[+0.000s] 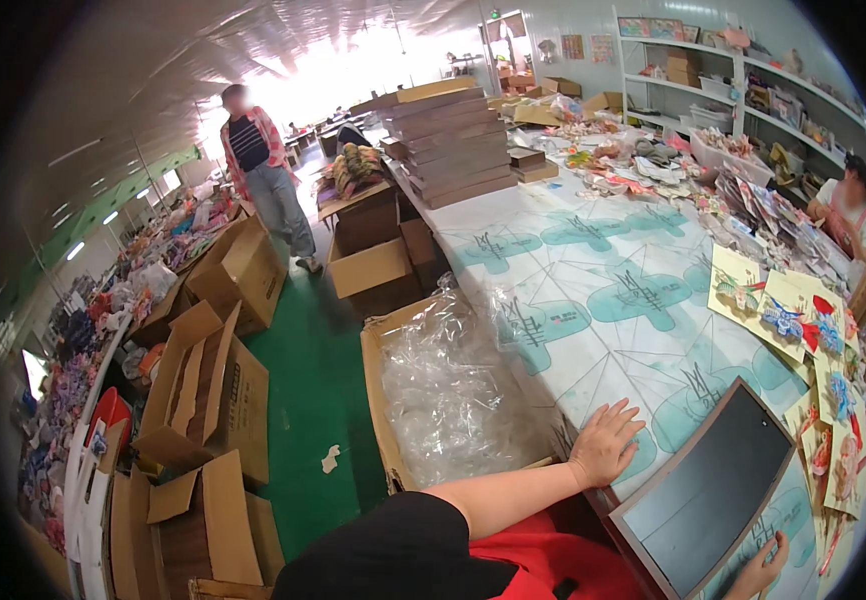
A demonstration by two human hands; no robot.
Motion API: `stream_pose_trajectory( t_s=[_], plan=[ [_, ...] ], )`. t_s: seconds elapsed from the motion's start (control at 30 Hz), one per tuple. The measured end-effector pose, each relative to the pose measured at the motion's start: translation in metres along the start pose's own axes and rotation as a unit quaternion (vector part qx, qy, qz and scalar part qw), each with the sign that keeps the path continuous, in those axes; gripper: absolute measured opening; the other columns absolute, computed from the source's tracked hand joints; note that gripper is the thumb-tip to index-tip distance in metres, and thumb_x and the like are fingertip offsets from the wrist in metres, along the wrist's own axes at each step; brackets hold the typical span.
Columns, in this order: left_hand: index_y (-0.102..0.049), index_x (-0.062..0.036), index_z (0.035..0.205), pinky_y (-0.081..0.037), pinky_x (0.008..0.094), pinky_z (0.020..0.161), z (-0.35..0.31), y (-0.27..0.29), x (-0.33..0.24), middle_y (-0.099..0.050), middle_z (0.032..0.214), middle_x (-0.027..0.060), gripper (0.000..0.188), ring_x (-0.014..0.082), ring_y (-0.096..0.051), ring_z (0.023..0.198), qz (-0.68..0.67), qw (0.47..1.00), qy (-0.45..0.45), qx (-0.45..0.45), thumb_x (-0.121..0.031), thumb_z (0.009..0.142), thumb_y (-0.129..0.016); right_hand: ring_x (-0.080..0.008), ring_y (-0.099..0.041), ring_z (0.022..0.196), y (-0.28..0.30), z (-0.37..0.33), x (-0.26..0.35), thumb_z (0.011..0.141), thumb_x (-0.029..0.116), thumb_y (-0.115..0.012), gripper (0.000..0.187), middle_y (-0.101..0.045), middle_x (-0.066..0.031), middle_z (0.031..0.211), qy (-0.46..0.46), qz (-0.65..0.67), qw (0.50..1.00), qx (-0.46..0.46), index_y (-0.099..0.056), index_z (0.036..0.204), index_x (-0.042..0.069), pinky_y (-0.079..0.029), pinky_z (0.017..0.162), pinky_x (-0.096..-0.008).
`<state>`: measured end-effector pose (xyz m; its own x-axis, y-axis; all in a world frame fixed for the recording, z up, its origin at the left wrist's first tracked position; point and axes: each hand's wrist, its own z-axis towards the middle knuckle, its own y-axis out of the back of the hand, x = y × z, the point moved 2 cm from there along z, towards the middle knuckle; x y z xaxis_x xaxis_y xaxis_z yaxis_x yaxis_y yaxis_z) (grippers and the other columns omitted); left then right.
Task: The person assembles decorative frames by placing a backing board and a paper insert into a wooden frame, then closing the frame. The person repeats this process for multiple frames, handling the components one at a time and stacking the finished frames on the table.
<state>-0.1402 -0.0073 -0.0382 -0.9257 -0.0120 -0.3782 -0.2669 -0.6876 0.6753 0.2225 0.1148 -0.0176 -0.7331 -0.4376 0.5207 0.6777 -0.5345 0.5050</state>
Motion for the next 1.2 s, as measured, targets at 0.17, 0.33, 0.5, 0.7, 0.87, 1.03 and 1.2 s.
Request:
stream_pose_trajectory(
  t_s=[0.17,0.33,0.5,0.7,0.87,1.03,1.2],
  plan=[
    [-0.056,-0.0082,0.116,-0.03,0.0467,0.106,0.0,-0.002,0.0,-0.051,0.129,0.0131,0.035,0.0325,-0.04,0.128,-0.002,1.0,0.003,-0.003,-0.017,0.082,-0.057,-0.0344,-0.061,0.083,-0.001,-0.001,-0.006,0.088,0.016,-0.059,0.02,-0.066,-0.0188,0.09,-0.001,-0.011,1.0,0.015,-0.067,0.096,0.0,-0.048,0.074,-0.0387],
    [-0.057,-0.0082,0.114,-0.032,0.0466,0.105,0.0,-0.003,0.0,-0.052,0.128,0.0125,0.033,0.032,-0.041,0.127,-0.002,1.0,-0.003,-0.013,-0.016,0.082,-0.056,-0.0349,-0.061,0.083,-0.001,0.0,-0.001,0.087,0.014,-0.057,0.02,-0.065,-0.02,0.09,-0.015,-0.004,0.999,0.034,-0.066,0.096,-0.001,-0.048,0.074,-0.0388],
    [-0.058,-0.0085,0.112,-0.032,0.0457,0.105,-0.003,-0.006,0.002,-0.052,0.127,0.0123,0.031,0.0314,-0.042,0.126,-0.004,1.0,-0.005,-0.02,-0.015,0.082,-0.056,-0.0348,-0.061,0.083,-0.005,-0.002,-0.006,0.087,0.013,-0.056,0.02,-0.065,-0.0206,0.091,-0.017,-0.001,0.999,0.043,-0.066,0.097,-0.002,-0.048,0.073,-0.0381],
    [-0.059,-0.0082,0.111,-0.033,0.0454,0.105,-0.003,-0.004,0.0,-0.053,0.127,0.0125,0.03,0.0315,-0.043,0.125,-0.007,1.0,-0.005,-0.025,-0.013,0.082,-0.055,-0.0336,-0.062,0.08,-0.006,-0.004,-0.007,0.087,0.014,-0.058,0.021,-0.066,-0.0208,0.09,-0.032,0.019,0.999,0.039,-0.067,0.097,-0.002,-0.049,0.068,-0.0369],
    [-0.059,-0.0071,0.11,-0.034,0.045,0.104,-0.003,-0.004,0.0,-0.053,0.126,0.0132,0.029,0.0322,-0.044,0.124,-0.011,1.0,-0.006,-0.025,-0.011,0.081,-0.055,-0.0326,-0.063,0.08,-0.008,-0.005,-0.007,0.087,0.015,-0.058,0.022,-0.066,-0.0203,0.091,-0.031,0.016,0.998,0.043,-0.067,0.096,-0.003,-0.05,0.068,-0.0361],
    [-0.059,-0.0066,0.109,-0.034,0.0451,0.104,-0.004,-0.005,0.001,-0.054,0.125,0.0135,0.028,0.0324,-0.044,0.125,-0.016,0.999,-0.01,-0.029,-0.011,0.081,-0.055,-0.0327,-0.063,0.082,-0.005,-0.004,-0.004,0.087,0.015,-0.058,0.022,-0.066,-0.0204,0.092,-0.034,0.009,0.998,0.053,-0.067,0.096,-0.003,-0.05,0.069,-0.0359],
    [-0.059,-0.0071,0.109,-0.034,0.045,0.104,-0.004,-0.005,0.002,-0.053,0.126,0.0132,0.029,0.0319,-0.044,0.125,-0.017,0.999,-0.006,-0.03,-0.011,0.081,-0.055,-0.0332,-0.062,0.084,-0.002,-0.003,0.002,0.086,0.014,-0.059,0.022,-0.066,-0.0207,0.094,-0.043,0.006,0.997,0.069,-0.067,0.097,-0.003,-0.05,0.071,-0.0364]
  ],
)
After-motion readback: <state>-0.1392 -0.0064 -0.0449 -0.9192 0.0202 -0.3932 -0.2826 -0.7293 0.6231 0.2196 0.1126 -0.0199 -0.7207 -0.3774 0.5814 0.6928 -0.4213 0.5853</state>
